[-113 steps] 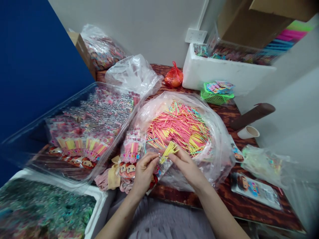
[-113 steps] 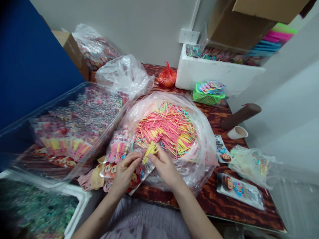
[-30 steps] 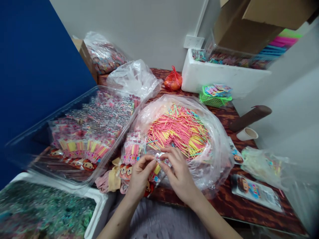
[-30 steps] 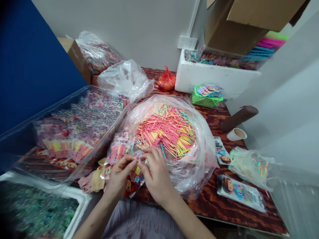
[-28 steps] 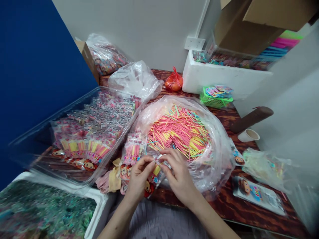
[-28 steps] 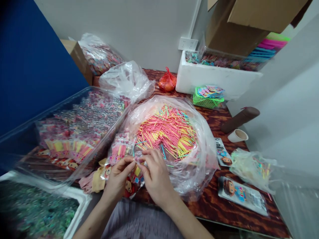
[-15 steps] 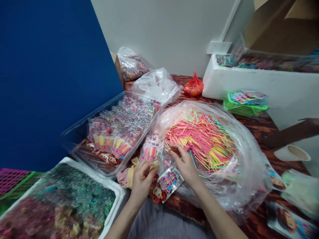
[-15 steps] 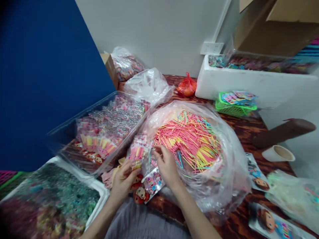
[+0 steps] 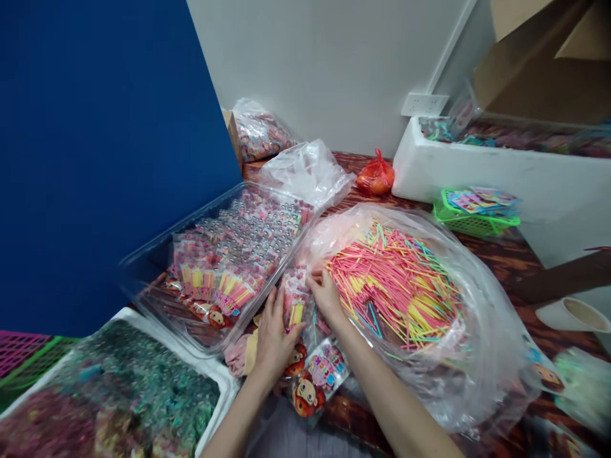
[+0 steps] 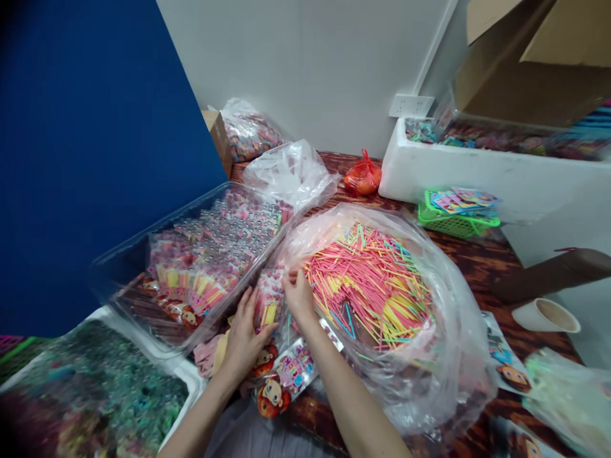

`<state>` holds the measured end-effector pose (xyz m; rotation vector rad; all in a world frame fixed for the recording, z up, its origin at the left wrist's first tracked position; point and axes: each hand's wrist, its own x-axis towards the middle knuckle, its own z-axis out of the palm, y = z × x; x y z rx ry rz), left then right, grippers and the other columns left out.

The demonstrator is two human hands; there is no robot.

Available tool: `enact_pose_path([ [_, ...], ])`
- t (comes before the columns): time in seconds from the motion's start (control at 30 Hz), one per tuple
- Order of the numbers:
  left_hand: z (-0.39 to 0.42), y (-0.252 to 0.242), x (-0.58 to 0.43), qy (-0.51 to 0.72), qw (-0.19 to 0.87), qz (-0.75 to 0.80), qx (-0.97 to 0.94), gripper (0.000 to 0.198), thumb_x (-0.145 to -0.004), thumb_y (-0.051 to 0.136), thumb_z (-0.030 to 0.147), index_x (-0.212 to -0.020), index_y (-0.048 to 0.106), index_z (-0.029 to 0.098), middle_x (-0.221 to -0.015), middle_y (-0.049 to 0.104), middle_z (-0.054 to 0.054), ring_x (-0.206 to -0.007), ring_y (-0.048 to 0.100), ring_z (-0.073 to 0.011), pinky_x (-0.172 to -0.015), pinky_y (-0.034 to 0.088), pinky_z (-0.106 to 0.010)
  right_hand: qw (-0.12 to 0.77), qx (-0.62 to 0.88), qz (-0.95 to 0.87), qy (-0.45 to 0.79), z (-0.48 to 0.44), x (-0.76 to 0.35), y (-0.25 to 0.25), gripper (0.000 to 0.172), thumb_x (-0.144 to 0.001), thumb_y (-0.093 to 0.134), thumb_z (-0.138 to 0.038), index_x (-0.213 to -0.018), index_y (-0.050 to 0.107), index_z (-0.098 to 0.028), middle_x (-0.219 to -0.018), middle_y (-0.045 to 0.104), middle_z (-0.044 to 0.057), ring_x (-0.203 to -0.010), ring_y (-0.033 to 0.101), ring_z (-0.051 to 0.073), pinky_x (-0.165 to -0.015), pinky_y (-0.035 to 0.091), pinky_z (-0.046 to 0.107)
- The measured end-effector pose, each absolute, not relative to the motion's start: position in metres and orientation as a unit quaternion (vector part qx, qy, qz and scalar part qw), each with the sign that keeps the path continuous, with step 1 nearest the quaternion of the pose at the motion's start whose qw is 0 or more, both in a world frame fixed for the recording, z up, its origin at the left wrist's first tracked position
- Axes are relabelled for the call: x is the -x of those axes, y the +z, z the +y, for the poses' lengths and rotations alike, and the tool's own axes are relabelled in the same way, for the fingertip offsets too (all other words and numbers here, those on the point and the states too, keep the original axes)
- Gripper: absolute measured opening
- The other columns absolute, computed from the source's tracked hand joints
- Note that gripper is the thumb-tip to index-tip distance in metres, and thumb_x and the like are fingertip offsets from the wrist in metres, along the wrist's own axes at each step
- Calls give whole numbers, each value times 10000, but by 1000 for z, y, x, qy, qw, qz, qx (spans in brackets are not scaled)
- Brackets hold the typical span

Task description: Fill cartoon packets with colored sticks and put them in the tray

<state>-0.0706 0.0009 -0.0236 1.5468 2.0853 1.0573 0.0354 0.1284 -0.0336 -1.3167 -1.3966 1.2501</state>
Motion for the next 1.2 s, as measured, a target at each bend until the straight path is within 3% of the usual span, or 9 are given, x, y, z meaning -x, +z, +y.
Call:
enact_pose_path([
  [0.13,2,-24,71,386,166,724,-547,864,-766,689,292,-1508,249,271,-1547,302,-137,-1429,295,-331,-1136,289,-535,403,518,-550,517,130,-31,-35,152,-703,606,-329,-798,584,-213,-677,595,-39,-647,565,149,-635,452,258],
  [0.27,-1,-26,73,408,181,716,-536,972,-754,703,285,-1536,126,261,-1570,272,-142,-1454,249,-313,-1158,257,-521,416,477,-557,538,118,-33,-22,133,-715,586,-331,-679,599,-204,-682,580,-24,-700,547,156,-674,435,257],
  [0.53,-8,-12,80,423,302,678,-520,1169,-639,788,258,-1544,48,285,-1593,240,-122,-1457,244,-321,-1168,236,-491,496,400,-383,669,75,-42,-2,206,-759,645,-418,-754,610,-215,-775,641,3,-776,590,183,-746,474,294],
  [0.63,-6,-5,80,423,304,676,-521,1101,-665,767,246,-1535,91,256,-1557,306,-142,-1422,324,-308,-1144,286,-475,497,371,-287,730,64,-43,8,407,-799,599,-603,-878,655,-209,-811,699,44,-804,641,220,-731,502,333],
  [0.77,-5,10,73,467,289,659,-515,765,-709,743,257,-1384,385,218,-1321,553,-117,-1235,536,-289,-1044,412,-452,502,308,-245,770,60,-45,40,527,-808,535,-705,-864,691,-205,-768,721,42,-801,673,225,-734,516,334],
  [0.83,-5,13,69,507,293,629,-511,627,-718,748,264,-1279,473,222,-1253,578,-98,-1170,573,-275,-996,453,-422,506,287,-274,765,62,-47,53,550,-828,498,-712,-853,708,-205,-800,732,51,-837,676,226,-766,513,334],
  [0.97,-3,1,68,534,300,618,-493,690,-683,783,249,-1293,460,233,-1341,516,-109,-1214,540,-278,-1022,432,-424,498,305,-322,745,70,-48,40,560,-806,503,-736,-819,723,-222,-854,744,51,-887,671,230,-823,498,351],
  [1.2,-1,-15,76,512,364,614,-478,700,-711,772,278,-1325,438,235,-1285,575,-88,-1143,582,-251,-979,457,-392,499,336,-306,739,78,-42,7,593,-812,483,-743,-803,717,-198,-796,739,50,-809,673,210,-826,490,347],
])
